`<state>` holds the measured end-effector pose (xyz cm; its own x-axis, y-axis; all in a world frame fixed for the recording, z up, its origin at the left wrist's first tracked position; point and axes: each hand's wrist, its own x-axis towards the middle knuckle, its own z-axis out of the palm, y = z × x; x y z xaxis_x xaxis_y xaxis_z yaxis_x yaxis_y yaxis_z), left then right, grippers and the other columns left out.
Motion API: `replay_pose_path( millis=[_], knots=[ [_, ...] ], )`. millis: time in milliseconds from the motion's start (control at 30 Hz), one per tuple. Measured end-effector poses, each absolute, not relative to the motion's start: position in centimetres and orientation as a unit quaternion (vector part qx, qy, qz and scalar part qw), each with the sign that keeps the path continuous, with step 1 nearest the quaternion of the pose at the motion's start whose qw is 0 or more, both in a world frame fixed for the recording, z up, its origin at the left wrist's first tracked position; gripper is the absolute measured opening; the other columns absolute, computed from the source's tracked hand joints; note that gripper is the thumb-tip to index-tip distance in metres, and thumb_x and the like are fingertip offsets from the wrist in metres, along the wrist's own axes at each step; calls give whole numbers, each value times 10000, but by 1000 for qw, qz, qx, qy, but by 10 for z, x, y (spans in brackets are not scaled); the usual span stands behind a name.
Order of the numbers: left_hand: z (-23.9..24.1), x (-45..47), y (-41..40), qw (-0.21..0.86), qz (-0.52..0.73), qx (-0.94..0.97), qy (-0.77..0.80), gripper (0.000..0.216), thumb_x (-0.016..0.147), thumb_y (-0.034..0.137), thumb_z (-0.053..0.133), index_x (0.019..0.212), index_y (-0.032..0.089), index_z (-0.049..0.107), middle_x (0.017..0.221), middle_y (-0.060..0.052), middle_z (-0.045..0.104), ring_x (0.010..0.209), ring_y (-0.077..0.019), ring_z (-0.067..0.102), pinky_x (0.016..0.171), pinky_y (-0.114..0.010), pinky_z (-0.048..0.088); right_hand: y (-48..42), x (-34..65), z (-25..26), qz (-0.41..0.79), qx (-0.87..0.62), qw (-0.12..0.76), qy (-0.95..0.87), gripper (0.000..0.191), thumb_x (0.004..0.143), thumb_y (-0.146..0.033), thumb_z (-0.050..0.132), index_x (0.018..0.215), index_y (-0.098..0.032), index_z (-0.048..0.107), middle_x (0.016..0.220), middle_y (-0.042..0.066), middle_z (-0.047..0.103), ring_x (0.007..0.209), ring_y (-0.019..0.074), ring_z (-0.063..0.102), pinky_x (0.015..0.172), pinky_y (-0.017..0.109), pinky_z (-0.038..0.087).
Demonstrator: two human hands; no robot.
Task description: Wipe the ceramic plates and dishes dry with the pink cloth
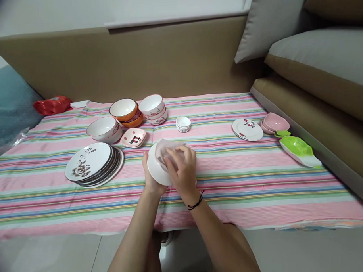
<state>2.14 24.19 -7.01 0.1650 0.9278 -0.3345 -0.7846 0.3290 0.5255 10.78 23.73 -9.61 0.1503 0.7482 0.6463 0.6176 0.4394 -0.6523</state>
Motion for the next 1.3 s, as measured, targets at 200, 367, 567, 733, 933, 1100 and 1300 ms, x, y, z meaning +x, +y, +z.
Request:
replay_pose_path(
  millis=[200,367,567,733,933,1100,1300],
  knots=[
    [-71,5,252,724,599,84,331,457,775,515,471,952,145,671,794,-72,699,841,-251,656,785,-338,509,235,111,-94,133,-467,517,-705,294,929,-284,428,1162,-236,600,1080,65,608,1061,224,531,969,432,407],
    [-77,-3,257,725,608,112,305,361,762,329,546,1056,145,643,892,-64,710,843,-219,663,853,-329,481,237,121,-89,127,-403,457,-783,321,897,-323,518,1202,-240,579,1255,48,585,1225,236,466,1069,465,327],
    [-79,-3,260,680,629,111,359,344,709,194,618,1043,114,626,835,-60,709,792,-193,664,802,-287,479,238,125,-90,135,-398,493,-762,324,888,-290,536,1208,-245,556,1260,58,580,1233,240,471,1080,506,322],
    [-84,-3,266,616,679,83,390,324,733,241,578,1030,122,622,863,-68,706,793,-199,662,781,-302,483,237,133,-92,82,-423,526,-733,134,845,-195,571,940,-253,645,1071,56,621,1065,231,552,957,458,442],
    [-86,-8,269,563,720,56,402,263,755,244,566,996,164,636,906,-47,703,933,-201,647,832,-287,483,239,135,-97,55,-457,497,-735,197,858,-179,521,1003,-238,639,994,72,626,975,239,570,854,431,483],
    [-82,-17,268,576,703,81,408,302,745,226,593,1038,170,643,924,-50,710,945,-221,650,841,-309,492,243,141,-98,109,-503,561,-648,43,839,-227,584,852,-218,624,817,33,656,821,210,616,733,359,513],
    [-84,-16,264,619,659,128,407,351,732,256,618,1066,151,637,936,-69,709,881,-228,659,793,-317,497,247,150,-99,118,-518,572,-625,182,872,-186,471,778,-218,624,888,47,669,920,223,608,819,411,500]
  ],
)
